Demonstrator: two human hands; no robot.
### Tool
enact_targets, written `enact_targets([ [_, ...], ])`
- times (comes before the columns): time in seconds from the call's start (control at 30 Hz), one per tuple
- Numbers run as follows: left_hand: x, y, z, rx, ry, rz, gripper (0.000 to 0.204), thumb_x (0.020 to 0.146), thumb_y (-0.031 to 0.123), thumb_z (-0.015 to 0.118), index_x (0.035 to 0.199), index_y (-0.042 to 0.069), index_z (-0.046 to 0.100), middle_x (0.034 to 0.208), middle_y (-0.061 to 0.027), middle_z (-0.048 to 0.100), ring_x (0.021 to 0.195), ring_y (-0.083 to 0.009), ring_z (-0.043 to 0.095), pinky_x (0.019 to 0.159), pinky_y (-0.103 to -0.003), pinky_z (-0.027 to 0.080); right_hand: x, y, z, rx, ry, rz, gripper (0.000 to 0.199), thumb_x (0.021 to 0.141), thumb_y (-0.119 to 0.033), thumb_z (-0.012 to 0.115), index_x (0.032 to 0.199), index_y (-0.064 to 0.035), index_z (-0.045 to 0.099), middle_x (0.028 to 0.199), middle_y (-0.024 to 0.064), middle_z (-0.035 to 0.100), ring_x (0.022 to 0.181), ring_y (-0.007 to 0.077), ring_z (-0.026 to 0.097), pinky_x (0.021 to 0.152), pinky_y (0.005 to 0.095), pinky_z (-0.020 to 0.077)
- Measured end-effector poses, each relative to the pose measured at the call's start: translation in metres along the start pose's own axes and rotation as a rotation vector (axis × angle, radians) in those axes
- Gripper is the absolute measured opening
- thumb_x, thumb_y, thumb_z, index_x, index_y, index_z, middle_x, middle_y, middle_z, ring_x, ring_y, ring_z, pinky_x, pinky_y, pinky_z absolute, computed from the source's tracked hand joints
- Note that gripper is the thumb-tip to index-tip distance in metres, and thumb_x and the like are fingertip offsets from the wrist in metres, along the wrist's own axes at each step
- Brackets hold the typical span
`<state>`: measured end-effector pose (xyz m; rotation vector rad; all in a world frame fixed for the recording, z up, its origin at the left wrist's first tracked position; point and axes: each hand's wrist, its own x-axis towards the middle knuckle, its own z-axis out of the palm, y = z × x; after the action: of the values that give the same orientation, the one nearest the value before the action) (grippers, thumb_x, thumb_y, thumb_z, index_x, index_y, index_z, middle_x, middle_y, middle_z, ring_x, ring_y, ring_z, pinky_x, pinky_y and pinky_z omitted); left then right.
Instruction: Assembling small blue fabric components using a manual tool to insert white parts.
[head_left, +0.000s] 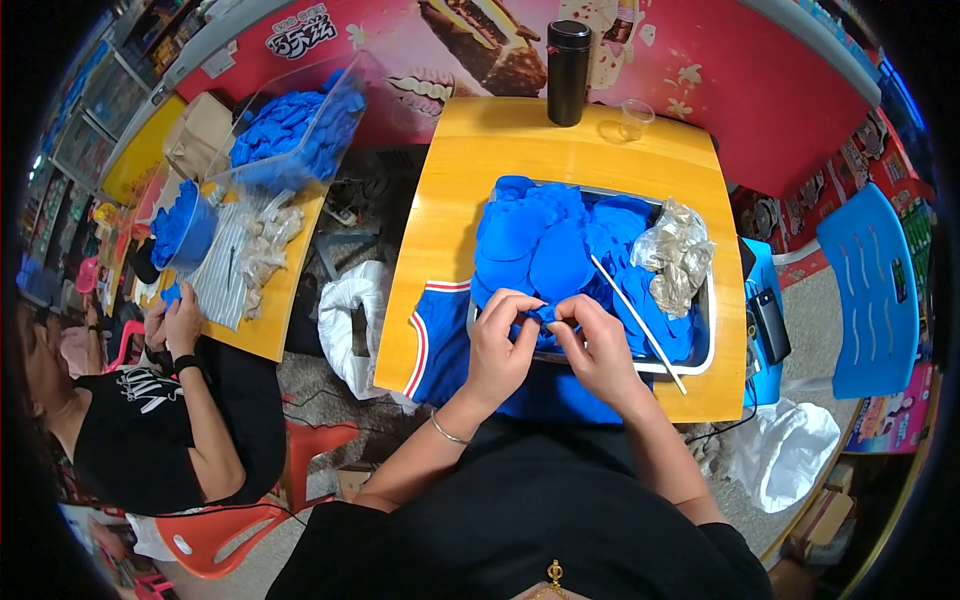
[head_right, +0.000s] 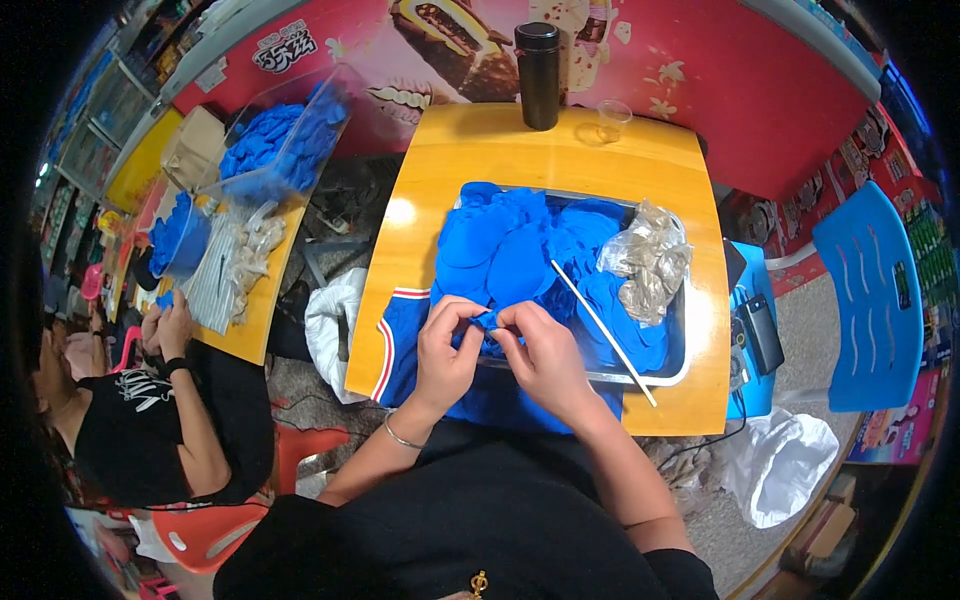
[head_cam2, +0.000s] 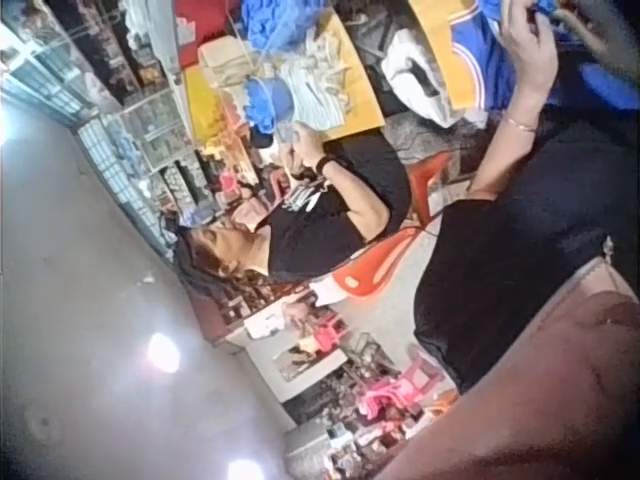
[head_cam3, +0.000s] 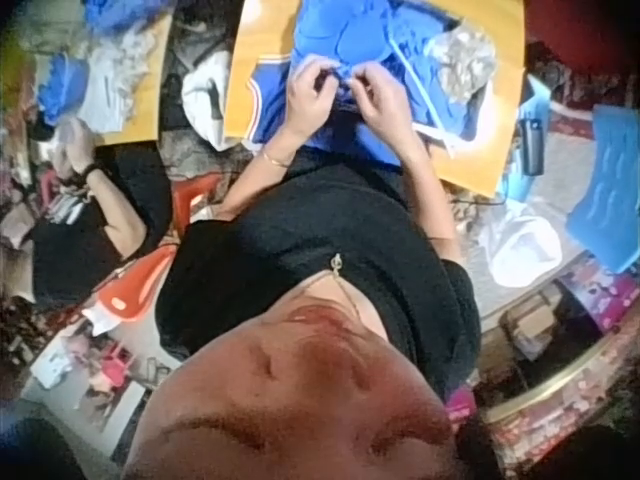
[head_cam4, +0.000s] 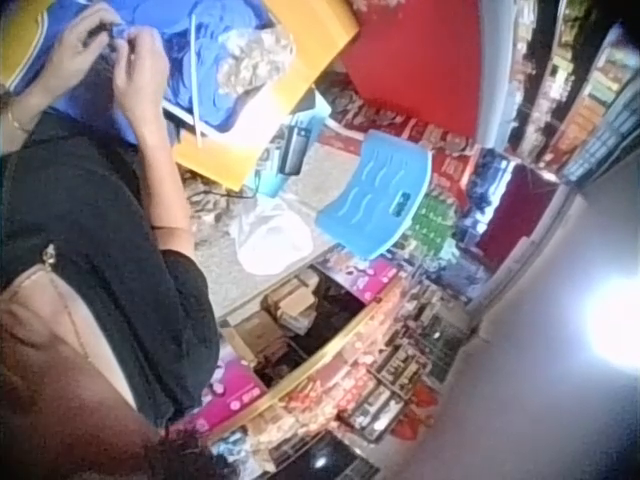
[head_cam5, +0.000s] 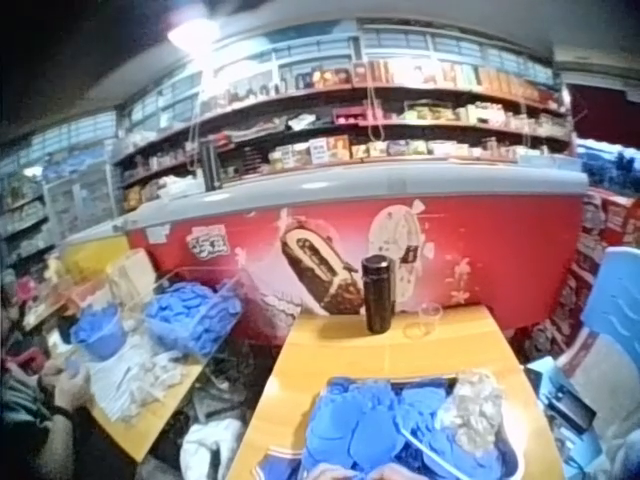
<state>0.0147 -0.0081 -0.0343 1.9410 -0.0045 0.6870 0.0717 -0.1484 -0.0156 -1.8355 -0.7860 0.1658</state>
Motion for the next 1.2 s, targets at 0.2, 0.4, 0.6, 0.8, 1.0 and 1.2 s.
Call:
enact_targets([
  [0.2,-0.01,-0.01,0.009,-0.41,-0.067,-0.309,0.01,0.089,0.002,0.051,0.1,0.0,0.053,0.084,-0.0007,0.053,0.078,-0.0065,0.051,0.068,-0.021,0.042,-0.003,-0.002,0.004,-0.03,0.07,-0.023,0.017,0.08,0.0,0.063,0.093,-0.0004,0.053,0.083,0.0138,0.059,0.072,0.0278,0.061,0.06,0.033,0.0467],
  [0.4,-0.006,-0.002,-0.004,-0.686,-0.23,-0.447,0.011,0.092,0.003,0.047,0.102,0.003,0.05,0.089,0.0025,0.046,0.08,-0.0037,0.041,0.072,-0.018,0.036,0.003,-0.007,-0.002,-0.223,0.138,-0.146,0.021,0.076,0.003,0.064,0.093,-0.0029,0.054,0.082,0.0117,0.061,0.074,0.0281,0.063,0.06,0.0345,0.0487],
  [0.6,-0.003,-0.007,-0.02,-0.764,-0.446,-0.405,0.013,0.092,0.009,0.047,0.101,0.002,0.051,0.096,-0.0002,0.044,0.087,-0.0063,0.041,0.076,-0.021,0.037,0.005,-0.018,-0.01,-0.315,0.107,-0.18,0.018,0.077,0.002,0.063,0.092,-0.0039,0.055,0.084,0.0112,0.062,0.075,0.0283,0.063,0.06,0.0336,0.0496],
  [0.8,-0.005,0.004,-0.013,-1.218,-0.153,-0.673,0.022,0.094,0.02,0.044,0.108,0.007,0.054,0.101,-0.0028,0.055,0.095,-0.0101,0.051,0.085,-0.03,0.042,0.016,-0.089,-0.02,-0.249,0.158,-0.502,0.02,0.074,0.008,0.062,0.091,-0.0026,0.058,0.082,0.0097,0.06,0.065,0.023,0.059,0.057,0.0313,0.0467],
  [1.0,-0.004,0.008,-0.018,-1.167,-0.079,-0.613,0.023,0.094,0.02,0.044,0.109,0.004,0.053,0.093,-0.0033,0.057,0.088,-0.0124,0.055,0.083,-0.032,0.045,-0.018,-0.213,-0.038,-0.051,0.125,-0.563,0.017,0.072,-0.008,0.066,0.088,-0.0132,0.061,0.085,0.0039,0.061,0.07,0.0176,0.058,0.061,0.026,0.0487],
  [1.2,-0.006,0.014,-0.017,-1.16,-0.08,-0.605,0.024,0.093,0.018,0.045,0.11,0.003,0.052,0.095,-0.0042,0.056,0.089,-0.0128,0.054,0.083,-0.032,0.044,-0.035,-0.208,-0.016,0.194,0.533,-0.581,0.011,0.079,-0.019,0.069,0.08,-0.0192,0.058,0.08,-0.0024,0.056,0.066,0.0139,0.053,0.056,0.0238,0.0469],
])
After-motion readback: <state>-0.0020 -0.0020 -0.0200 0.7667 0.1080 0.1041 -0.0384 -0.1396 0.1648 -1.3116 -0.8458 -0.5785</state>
